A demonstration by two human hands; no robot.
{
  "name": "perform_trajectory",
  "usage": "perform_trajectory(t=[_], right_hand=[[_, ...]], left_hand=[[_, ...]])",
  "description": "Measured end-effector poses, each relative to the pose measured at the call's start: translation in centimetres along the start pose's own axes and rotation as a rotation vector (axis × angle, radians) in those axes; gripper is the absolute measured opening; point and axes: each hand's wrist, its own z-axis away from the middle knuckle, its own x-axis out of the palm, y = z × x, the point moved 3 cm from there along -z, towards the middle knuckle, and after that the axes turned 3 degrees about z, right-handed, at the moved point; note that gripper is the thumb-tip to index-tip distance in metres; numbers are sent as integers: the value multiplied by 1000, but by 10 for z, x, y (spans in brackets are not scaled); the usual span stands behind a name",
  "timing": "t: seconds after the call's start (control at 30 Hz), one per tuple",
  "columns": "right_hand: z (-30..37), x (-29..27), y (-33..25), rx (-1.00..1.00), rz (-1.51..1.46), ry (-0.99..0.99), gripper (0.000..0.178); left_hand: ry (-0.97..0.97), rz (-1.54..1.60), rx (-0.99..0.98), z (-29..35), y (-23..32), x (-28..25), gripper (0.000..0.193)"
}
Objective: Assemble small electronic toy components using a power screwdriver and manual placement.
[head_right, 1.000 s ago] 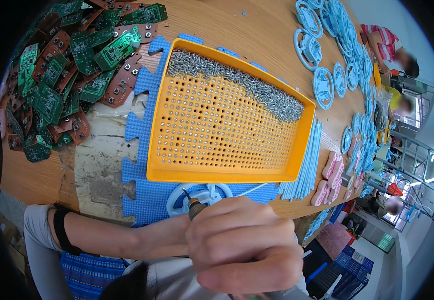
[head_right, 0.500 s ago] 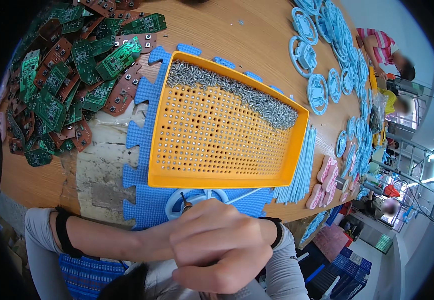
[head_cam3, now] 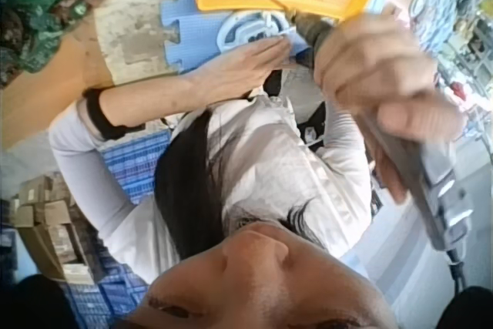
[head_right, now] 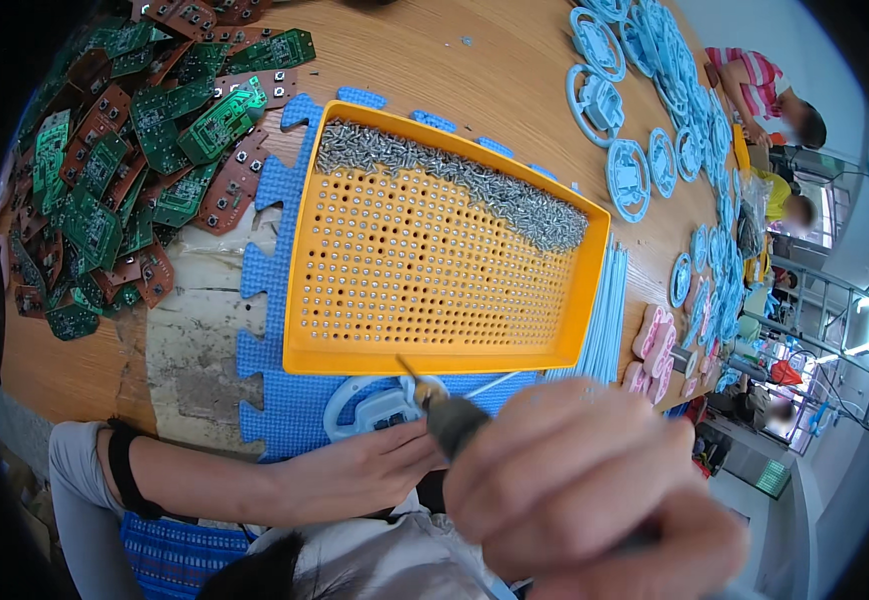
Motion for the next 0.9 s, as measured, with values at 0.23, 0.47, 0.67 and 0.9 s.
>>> perform_trajectory(t=[0.23,0.47,0.67,0.9], right_hand=[[8,-16,21,143,335,48,62],[10,-16,27,181,286,107,39],[11,-12,33,208,227,153,22],[10,4,-21,-26,158,269,20]], left_hand=[[35,-2,-39,-4,-2,0,52],[18,-9,-40,-3,-2,1,52],[54,-8,-49,1,-1,2,52],[-27,-142,-4,-3,17,3,53]])
